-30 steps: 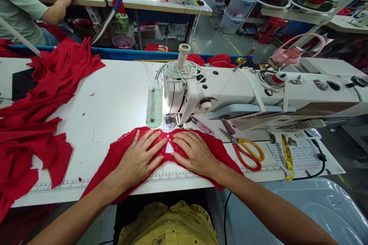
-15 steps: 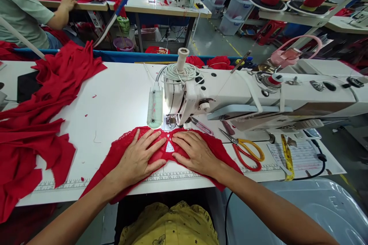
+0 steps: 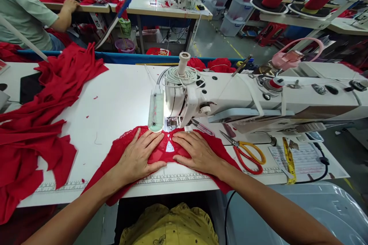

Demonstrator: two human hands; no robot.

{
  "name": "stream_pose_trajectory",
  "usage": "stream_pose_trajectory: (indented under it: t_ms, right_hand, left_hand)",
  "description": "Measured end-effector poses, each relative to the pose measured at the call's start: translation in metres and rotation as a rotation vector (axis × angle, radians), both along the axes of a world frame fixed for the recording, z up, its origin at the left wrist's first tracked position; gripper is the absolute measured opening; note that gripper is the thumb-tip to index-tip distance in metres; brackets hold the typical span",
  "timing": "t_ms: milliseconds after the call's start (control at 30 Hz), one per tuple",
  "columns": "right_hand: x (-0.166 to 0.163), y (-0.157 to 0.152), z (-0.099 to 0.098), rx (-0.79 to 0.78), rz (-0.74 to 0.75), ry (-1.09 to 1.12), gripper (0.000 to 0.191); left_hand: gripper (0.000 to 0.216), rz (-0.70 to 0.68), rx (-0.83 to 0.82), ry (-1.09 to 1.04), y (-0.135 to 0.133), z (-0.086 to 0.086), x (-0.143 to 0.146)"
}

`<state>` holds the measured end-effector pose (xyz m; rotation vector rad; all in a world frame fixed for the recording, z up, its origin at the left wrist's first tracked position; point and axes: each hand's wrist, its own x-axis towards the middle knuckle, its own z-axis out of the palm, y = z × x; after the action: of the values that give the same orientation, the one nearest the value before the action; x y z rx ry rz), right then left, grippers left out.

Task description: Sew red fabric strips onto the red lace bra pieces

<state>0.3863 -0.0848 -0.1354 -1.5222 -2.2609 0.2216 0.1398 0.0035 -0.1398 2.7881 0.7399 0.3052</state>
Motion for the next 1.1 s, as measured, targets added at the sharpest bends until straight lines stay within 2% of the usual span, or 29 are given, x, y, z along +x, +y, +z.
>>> stream_pose_trajectory:
  t_ms: [200,1100]
  right_hand:
    - [-0.0006,0.0000,0.0014,-0.013,0.002,-0.007,0.050]
    - [0.0005,0.0006,-0.0023,0.044,0.030,0.033,0.047]
  left_hand:
    - [0.057,-0.033,0.026,0.015,-0.0001,-0.0006,-0.0005]
    - [0.059,-0.032,0.022,0.009,-0.0011,0.0027,-0.0001]
